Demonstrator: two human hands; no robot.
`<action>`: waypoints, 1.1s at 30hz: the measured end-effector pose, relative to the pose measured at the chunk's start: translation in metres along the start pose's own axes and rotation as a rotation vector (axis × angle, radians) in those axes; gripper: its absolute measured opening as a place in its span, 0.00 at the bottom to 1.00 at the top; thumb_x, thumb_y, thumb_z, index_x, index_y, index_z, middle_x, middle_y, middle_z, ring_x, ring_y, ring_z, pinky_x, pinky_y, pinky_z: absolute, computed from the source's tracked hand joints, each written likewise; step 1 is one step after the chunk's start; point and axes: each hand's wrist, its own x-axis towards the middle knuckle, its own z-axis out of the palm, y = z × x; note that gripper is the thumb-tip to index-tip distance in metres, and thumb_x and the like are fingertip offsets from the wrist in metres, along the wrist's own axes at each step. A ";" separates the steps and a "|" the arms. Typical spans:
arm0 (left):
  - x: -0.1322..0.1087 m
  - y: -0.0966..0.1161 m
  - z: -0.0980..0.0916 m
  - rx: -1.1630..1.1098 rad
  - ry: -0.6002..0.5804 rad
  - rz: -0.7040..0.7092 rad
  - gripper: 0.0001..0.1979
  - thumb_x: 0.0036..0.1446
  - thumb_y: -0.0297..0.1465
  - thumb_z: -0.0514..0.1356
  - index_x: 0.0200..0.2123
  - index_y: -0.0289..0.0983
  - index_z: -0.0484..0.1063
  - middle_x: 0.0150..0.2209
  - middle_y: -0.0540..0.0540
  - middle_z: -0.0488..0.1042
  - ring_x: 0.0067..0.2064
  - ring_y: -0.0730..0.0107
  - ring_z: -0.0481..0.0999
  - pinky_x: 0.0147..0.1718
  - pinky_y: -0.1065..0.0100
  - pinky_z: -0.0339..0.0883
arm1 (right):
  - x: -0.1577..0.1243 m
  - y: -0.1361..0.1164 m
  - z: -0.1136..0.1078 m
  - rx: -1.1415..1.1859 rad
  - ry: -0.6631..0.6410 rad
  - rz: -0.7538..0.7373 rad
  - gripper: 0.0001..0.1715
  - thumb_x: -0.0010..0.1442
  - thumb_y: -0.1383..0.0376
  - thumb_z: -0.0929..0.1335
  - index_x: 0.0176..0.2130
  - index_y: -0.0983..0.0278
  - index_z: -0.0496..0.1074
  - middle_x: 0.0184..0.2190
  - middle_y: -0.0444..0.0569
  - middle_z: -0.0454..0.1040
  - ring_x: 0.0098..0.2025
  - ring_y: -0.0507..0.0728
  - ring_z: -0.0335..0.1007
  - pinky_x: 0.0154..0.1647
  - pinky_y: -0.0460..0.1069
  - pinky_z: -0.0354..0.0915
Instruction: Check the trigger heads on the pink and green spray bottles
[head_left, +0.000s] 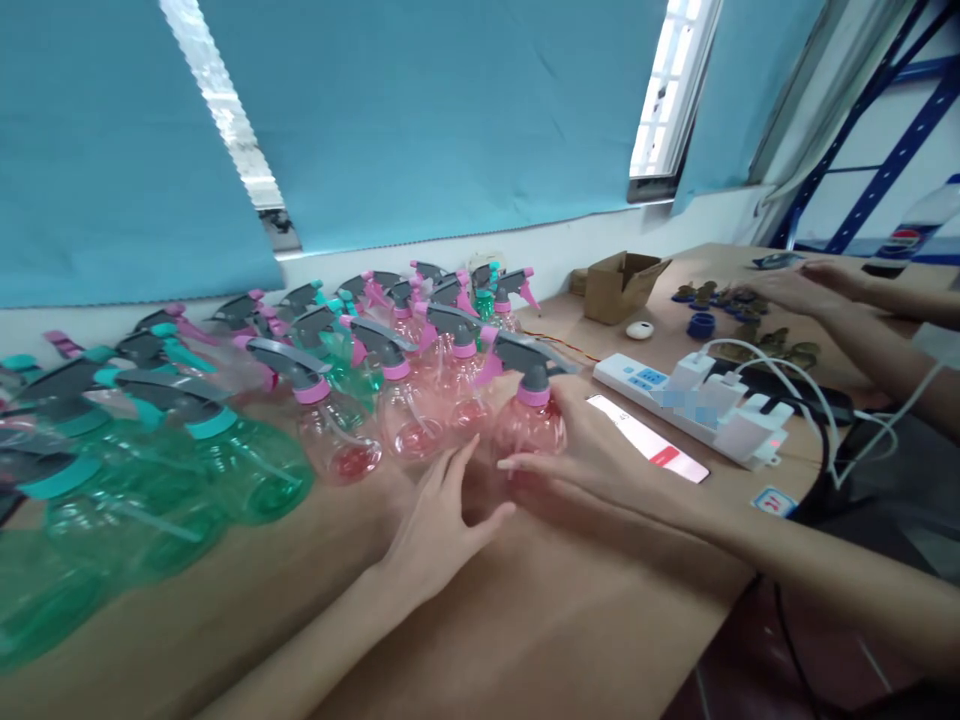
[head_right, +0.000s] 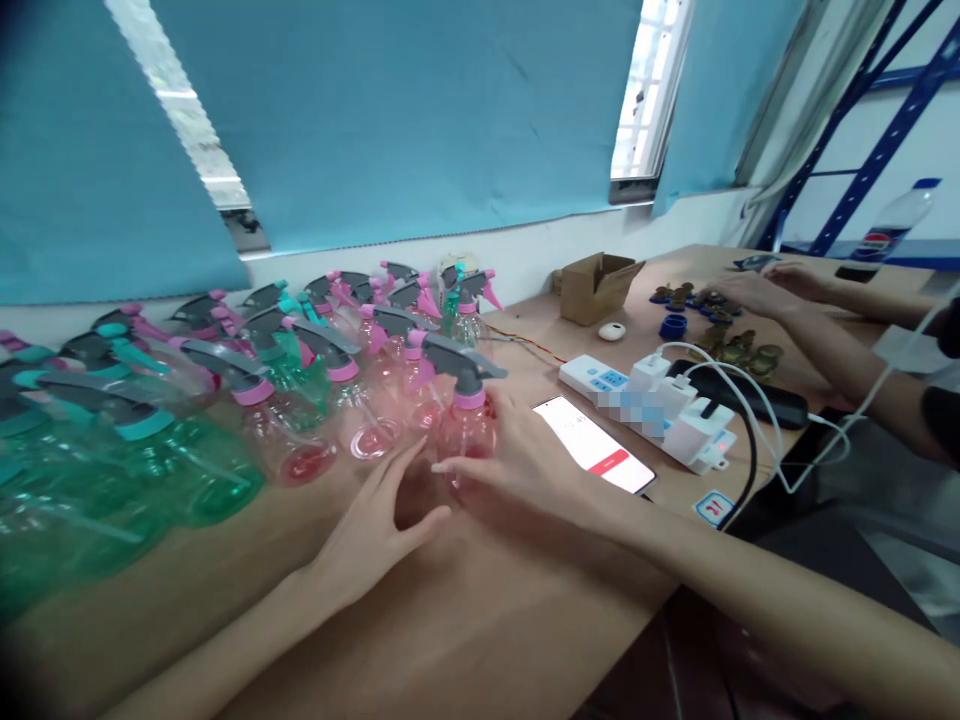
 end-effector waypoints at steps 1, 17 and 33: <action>-0.001 0.002 0.000 -0.034 0.002 -0.006 0.36 0.55 0.40 0.61 0.62 0.40 0.48 0.61 0.38 0.58 0.62 0.51 0.57 0.56 0.48 0.55 | -0.003 -0.003 0.005 -0.015 -0.002 0.003 0.40 0.46 0.45 0.71 0.51 0.61 0.59 0.46 0.55 0.71 0.46 0.65 0.69 0.42 0.59 0.66; -0.055 -0.003 -0.040 -0.374 0.061 -0.106 0.41 0.47 0.34 0.68 0.60 0.44 0.51 0.57 0.42 0.65 0.56 0.48 0.66 0.53 0.44 0.61 | 0.005 -0.074 0.034 0.299 -0.289 -0.184 0.24 0.48 0.54 0.73 0.44 0.57 0.66 0.41 0.46 0.73 0.43 0.59 0.70 0.41 0.55 0.68; -0.130 -0.025 -0.081 -0.201 0.020 -0.131 0.34 0.46 0.41 0.68 0.55 0.43 0.61 0.50 0.43 0.71 0.51 0.48 0.71 0.47 0.48 0.67 | 0.026 -0.160 0.094 0.519 -0.459 -0.406 0.16 0.51 0.51 0.69 0.39 0.54 0.71 0.33 0.43 0.73 0.33 0.56 0.70 0.31 0.52 0.71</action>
